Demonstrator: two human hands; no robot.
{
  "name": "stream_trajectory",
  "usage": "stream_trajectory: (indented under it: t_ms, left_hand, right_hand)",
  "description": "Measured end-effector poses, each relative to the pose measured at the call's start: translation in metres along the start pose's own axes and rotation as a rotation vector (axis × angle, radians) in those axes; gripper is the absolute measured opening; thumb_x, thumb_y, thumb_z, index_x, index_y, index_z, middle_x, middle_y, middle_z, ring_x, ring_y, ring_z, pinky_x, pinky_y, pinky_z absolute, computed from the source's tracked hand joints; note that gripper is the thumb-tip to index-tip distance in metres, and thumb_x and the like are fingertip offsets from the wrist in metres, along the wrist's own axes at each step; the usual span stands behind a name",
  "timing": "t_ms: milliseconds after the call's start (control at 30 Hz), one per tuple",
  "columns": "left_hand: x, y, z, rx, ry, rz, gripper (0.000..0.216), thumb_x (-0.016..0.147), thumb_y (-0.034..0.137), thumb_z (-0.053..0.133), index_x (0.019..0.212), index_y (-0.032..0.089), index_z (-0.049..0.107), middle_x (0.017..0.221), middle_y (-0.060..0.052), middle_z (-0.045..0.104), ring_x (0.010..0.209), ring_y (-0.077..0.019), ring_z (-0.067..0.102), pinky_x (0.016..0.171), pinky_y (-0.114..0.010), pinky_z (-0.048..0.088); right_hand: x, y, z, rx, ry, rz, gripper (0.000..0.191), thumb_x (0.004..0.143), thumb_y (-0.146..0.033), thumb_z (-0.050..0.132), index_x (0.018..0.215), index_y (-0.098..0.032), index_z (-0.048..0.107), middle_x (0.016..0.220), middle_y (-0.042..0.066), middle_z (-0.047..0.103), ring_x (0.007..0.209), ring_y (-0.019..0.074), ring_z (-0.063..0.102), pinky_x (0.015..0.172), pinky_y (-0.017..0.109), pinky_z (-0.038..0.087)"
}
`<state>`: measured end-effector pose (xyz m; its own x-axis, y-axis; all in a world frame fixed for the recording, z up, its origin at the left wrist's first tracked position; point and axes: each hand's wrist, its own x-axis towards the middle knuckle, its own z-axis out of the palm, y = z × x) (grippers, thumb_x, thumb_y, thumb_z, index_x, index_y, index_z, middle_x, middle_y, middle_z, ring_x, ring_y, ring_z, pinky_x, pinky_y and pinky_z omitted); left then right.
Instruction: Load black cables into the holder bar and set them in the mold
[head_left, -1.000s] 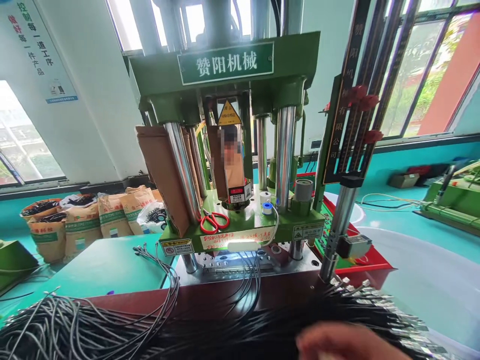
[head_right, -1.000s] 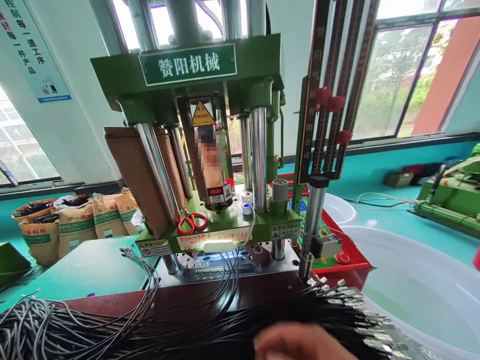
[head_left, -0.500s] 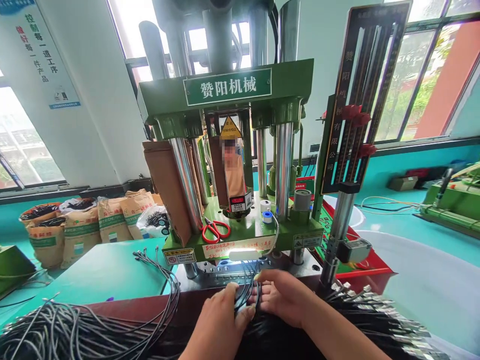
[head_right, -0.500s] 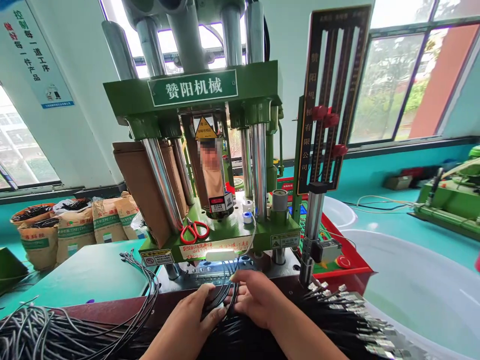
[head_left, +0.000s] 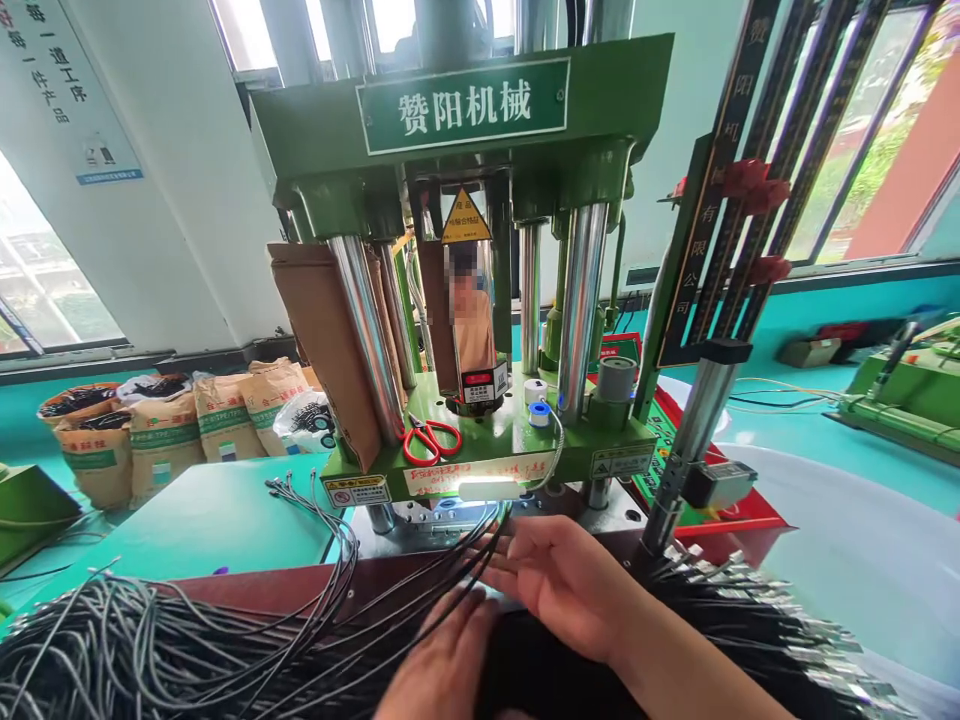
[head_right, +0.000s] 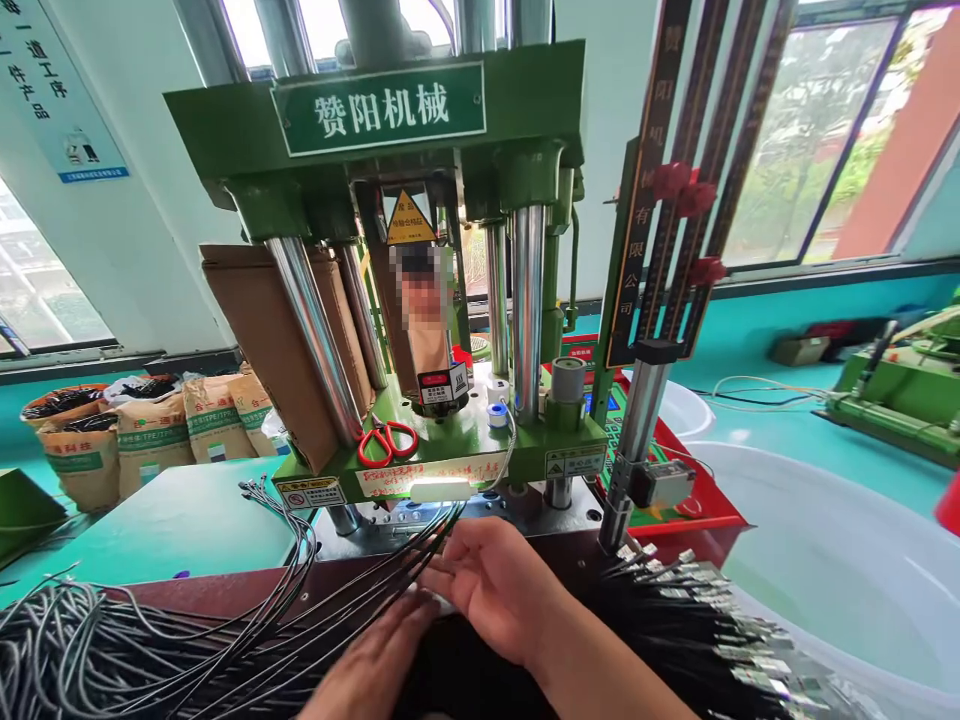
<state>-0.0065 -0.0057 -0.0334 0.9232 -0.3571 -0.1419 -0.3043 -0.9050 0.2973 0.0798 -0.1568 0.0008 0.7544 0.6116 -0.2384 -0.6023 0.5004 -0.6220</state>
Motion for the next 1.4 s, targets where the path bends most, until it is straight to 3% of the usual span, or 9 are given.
stream_trajectory:
  t_ms: [100, 200, 267, 500, 633, 800, 1000, 1200, 1400]
  left_hand:
    - [-0.003, -0.020, -0.041, -0.028, -0.248, -0.186, 0.086, 0.069, 0.028, 0.070, 0.146, 0.018, 0.033, 0.150, -0.010, 0.031, 0.138, -0.0267, 0.030, 0.116, -0.040, 0.026]
    - [-0.013, -0.030, -0.058, -0.143, -0.212, -0.159, 0.081, 0.063, 0.025, 0.073, 0.139, 0.030, 0.045, 0.143, 0.000, 0.044, 0.131, -0.0227, 0.041, 0.113, -0.034, 0.031]
    - [-0.014, -0.035, -0.057, -0.242, -0.167, -0.054, 0.073, 0.059, 0.033, 0.078, 0.128, 0.033, 0.054, 0.130, 0.004, 0.054, 0.121, -0.0209, 0.050, 0.106, -0.030, 0.037]
    - [0.000, -0.041, -0.061, -0.314, -0.076, 0.055, 0.031, 0.067, 0.030, 0.076, 0.097, 0.031, 0.068, 0.103, 0.007, 0.058, 0.092, -0.0104, 0.054, 0.083, -0.020, 0.038]
    - [0.003, -0.045, -0.064, -0.274, -0.055, 0.062, 0.013, 0.072, 0.027, 0.069, 0.084, 0.024, 0.068, 0.084, 0.005, 0.057, 0.076, -0.0092, 0.050, 0.067, -0.021, 0.036]
    - [0.000, -0.048, -0.058, -0.340, -0.085, -0.018, 0.018, 0.077, 0.032, 0.063, 0.092, 0.022, 0.062, 0.082, 0.005, 0.057, 0.071, -0.0095, 0.048, 0.062, -0.021, 0.035]
    - [-0.003, -0.047, -0.060, -0.510, -0.171, -0.035, 0.029, 0.074, 0.036, 0.067, 0.097, 0.019, 0.062, 0.075, 0.004, 0.056, 0.068, -0.0104, 0.047, 0.059, -0.021, 0.034]
    - [-0.001, -0.046, -0.061, -0.434, -0.190, -0.042, 0.029, 0.070, 0.038, 0.070, 0.089, 0.018, 0.063, 0.067, 0.005, 0.050, 0.061, -0.0083, 0.040, 0.053, -0.020, 0.028]
    - [-0.002, -0.046, -0.058, -0.352, -0.120, -0.014, 0.017, 0.075, 0.030, 0.059, 0.087, 0.019, 0.063, 0.070, 0.005, 0.053, 0.062, -0.0080, 0.042, 0.055, -0.019, 0.030]
  right_hand:
    - [-0.020, -0.008, -0.023, -0.757, -0.081, -0.090, 0.045, 0.073, -0.022, 0.067, 0.118, -0.017, 0.061, 0.105, 0.006, 0.062, 0.103, 0.0214, 0.058, 0.099, 0.038, 0.041]
    - [-0.042, -0.010, -0.041, -1.458, -0.104, -0.140, 0.070, 0.063, -0.041, 0.081, 0.128, -0.031, 0.057, 0.124, 0.002, 0.055, 0.116, 0.0218, 0.050, 0.104, 0.033, 0.035]
    - [-0.051, -0.007, -0.045, -1.644, -0.102, -0.150, 0.071, 0.058, -0.036, 0.085, 0.125, -0.033, 0.059, 0.124, 0.001, 0.053, 0.116, 0.0200, 0.048, 0.102, 0.028, 0.036]
    - [-0.044, 0.007, -0.041, -1.712, -0.075, -0.269, 0.032, 0.077, -0.033, 0.071, 0.109, -0.031, 0.069, 0.106, 0.000, 0.060, 0.101, 0.0162, 0.053, 0.090, 0.026, 0.040]
    - [-0.037, 0.012, -0.034, -1.692, -0.098, -0.304, 0.028, 0.077, -0.035, 0.071, 0.105, -0.031, 0.069, 0.103, -0.002, 0.060, 0.096, 0.0150, 0.053, 0.085, 0.025, 0.039]
    - [-0.030, 0.018, -0.024, -1.662, -0.045, -0.344, 0.007, 0.081, -0.028, 0.068, 0.086, -0.025, 0.071, 0.092, -0.002, 0.060, 0.091, 0.0123, 0.053, 0.080, 0.023, 0.036]
    - [-0.030, 0.015, -0.016, -1.622, 0.058, -0.310, 0.006, 0.076, -0.025, 0.070, 0.079, -0.020, 0.068, 0.081, -0.003, 0.059, 0.077, 0.0103, 0.052, 0.068, 0.023, 0.034]
    - [-0.034, 0.014, -0.012, -1.689, -0.050, -0.270, 0.007, 0.077, -0.023, 0.068, 0.082, -0.020, 0.065, 0.084, -0.003, 0.057, 0.079, 0.0106, 0.051, 0.068, 0.023, 0.033]
    - [-0.027, 0.018, -0.012, -1.734, -0.019, -0.255, 0.003, 0.074, -0.021, 0.070, 0.075, -0.021, 0.068, 0.082, -0.003, 0.058, 0.078, 0.0110, 0.052, 0.068, 0.024, 0.033]
